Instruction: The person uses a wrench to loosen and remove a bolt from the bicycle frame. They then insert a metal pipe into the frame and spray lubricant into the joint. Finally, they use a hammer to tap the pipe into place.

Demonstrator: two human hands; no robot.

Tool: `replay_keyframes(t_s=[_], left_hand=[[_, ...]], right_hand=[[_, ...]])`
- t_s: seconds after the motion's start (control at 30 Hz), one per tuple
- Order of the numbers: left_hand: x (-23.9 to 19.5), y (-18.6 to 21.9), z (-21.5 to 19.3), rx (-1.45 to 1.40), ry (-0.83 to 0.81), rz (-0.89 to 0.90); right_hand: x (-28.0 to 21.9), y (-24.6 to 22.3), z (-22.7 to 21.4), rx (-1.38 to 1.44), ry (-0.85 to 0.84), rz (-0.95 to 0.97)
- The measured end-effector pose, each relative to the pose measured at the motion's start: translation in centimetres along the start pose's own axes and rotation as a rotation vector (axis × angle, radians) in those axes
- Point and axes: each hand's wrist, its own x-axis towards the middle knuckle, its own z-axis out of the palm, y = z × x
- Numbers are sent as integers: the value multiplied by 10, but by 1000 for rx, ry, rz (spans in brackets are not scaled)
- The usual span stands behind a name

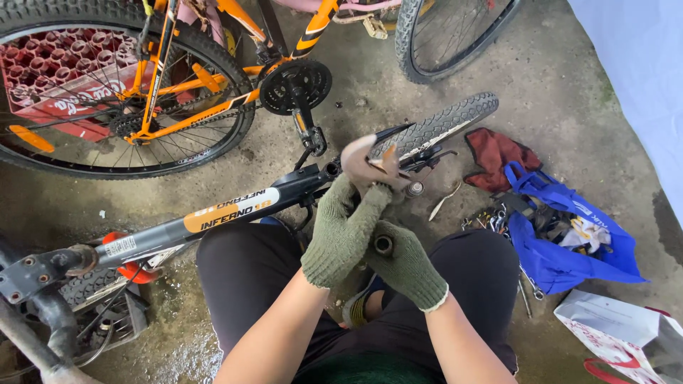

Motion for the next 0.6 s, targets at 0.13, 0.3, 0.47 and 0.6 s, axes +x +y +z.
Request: replay_keyframes(t_s=[0.13,0.3,0.47,0.6], left_hand=[[3,-6,-7,223,-85,52],[9,-38,-19,284,-171,-89],[16,-49,-41,-113,-8,-408],[13,-61,-46,1,-104,-316]], right_hand=[[-7,56,23,-328,160,190],[-2,-6,9,-406,178,164],[12,-26,-55,-229,181,239],[40,-63,-62,-181,250,84]])
